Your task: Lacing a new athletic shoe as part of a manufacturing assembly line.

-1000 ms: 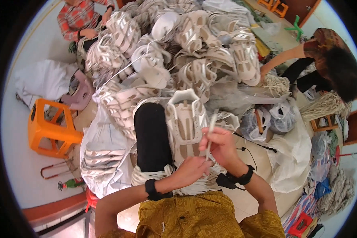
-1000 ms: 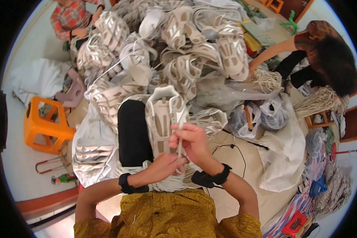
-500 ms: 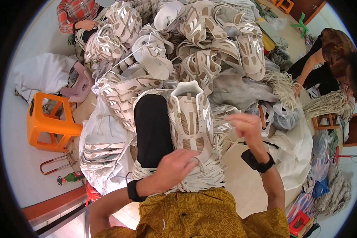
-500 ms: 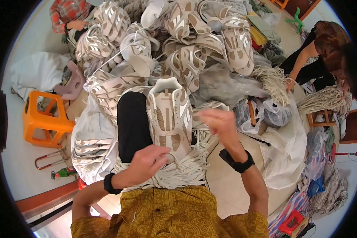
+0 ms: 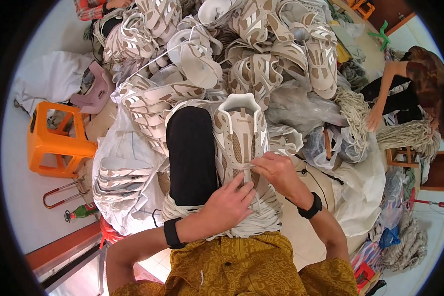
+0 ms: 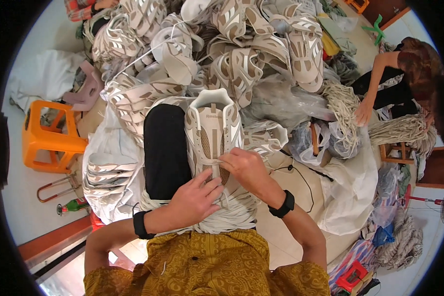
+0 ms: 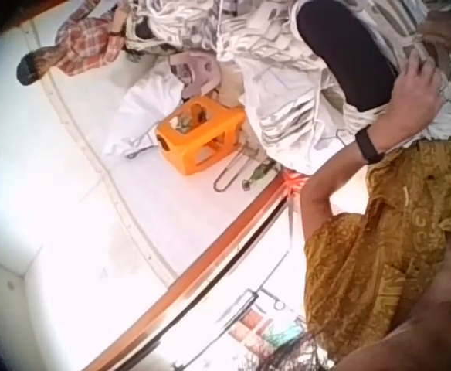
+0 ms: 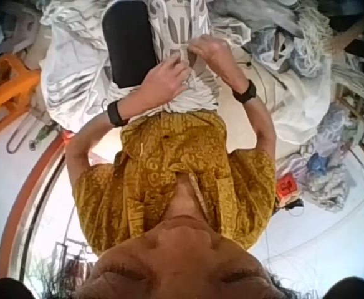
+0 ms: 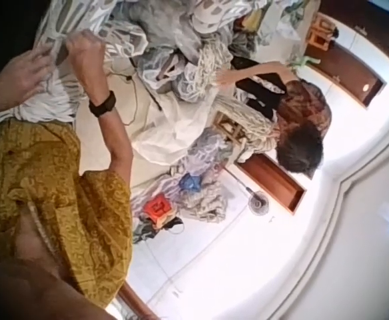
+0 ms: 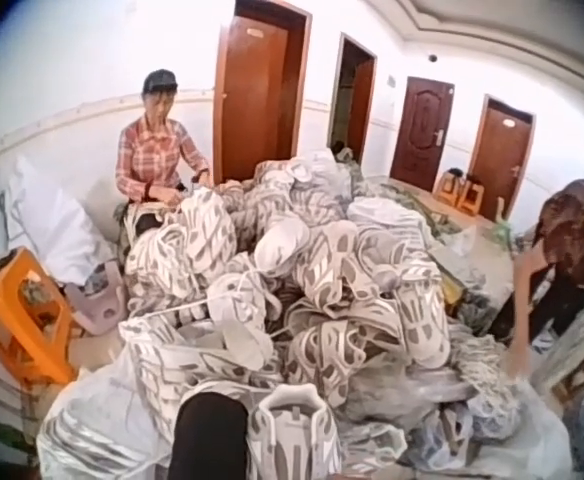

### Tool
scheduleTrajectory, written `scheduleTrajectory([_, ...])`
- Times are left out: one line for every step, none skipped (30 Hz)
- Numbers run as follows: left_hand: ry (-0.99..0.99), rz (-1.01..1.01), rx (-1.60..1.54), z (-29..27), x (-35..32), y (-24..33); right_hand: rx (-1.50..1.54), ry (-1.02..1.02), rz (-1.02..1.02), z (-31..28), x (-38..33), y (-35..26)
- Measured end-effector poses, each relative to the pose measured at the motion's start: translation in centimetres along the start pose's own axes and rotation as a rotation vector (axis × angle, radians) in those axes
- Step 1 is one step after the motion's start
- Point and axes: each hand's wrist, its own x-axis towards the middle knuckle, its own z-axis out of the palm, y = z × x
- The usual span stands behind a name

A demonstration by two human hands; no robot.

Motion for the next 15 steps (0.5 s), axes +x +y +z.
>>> scheduleTrajectory([-0.014,0.0,0.007,0.1,0.0,0.0,-0.005,-0.004,0.0,0.2,-0.2,0.3])
scheduleTrajectory([-0.01,0.0,0.003,0.2,0.0,0.0,0.023,0.019,0.057,0.7,-0.6,0.8])
scheduleTrajectory([-0.015,0.0,0.0,0.2,0.0,0.0,0.053,0.043,0.116,0.9,-0.8,0.9])
scheduleTrajectory([-0.02,-0.001,-0.002,0.2,0.0,-0.1,0.053,0.038,0.116,1.0,-0.8,1.0])
scheduleTrajectory([-0.02,-0.003,-0.005,0.2,0.0,0.0,0.095,0.045,0.163,1.0,-0.8,0.9])
scheduleTrajectory([-0.023,0.003,0.008,0.1,0.1,0.0,0.135,0.053,0.209,1.0,-0.7,0.9])
scheduleTrajectory([-0.026,0.01,0.021,0.1,0.1,0.0,0.135,0.053,0.21,1.1,-0.6,0.9])
scheduleTrajectory([-0.026,0.01,0.021,0.1,0.1,0.0,-0.009,0.069,0.13,1.3,-0.4,0.9])
scheduleTrajectory([-0.032,0.016,0.023,0.1,0.1,0.0,-0.151,0.084,0.049,1.5,-0.3,0.9])
scheduleTrajectory([-0.038,0.022,0.026,0.2,0.1,0.0,-0.151,0.084,0.048,1.7,-0.3,1.0])
scheduleTrajectory([-0.038,0.021,0.026,0.2,0.2,0.0,-0.228,0.06,0.036,1.8,-0.3,1.0])
scheduleTrajectory([-0.036,0.019,0.021,0.2,0.2,0.0,-0.302,0.037,0.025,2.0,-0.2,0.9])
scheduleTrajectory([-0.034,0.018,0.017,0.2,0.2,0.0,-0.301,0.036,0.025,2.0,-0.1,0.8])
scheduleTrajectory([-0.035,0.017,0.017,0.2,0.2,0.0,-0.336,0.022,0.003,1.8,0.1,0.5])
scheduleTrajectory([-0.042,0.009,0.021,0.2,0.2,0.0,-0.371,0.009,-0.02,1.6,0.3,0.2])
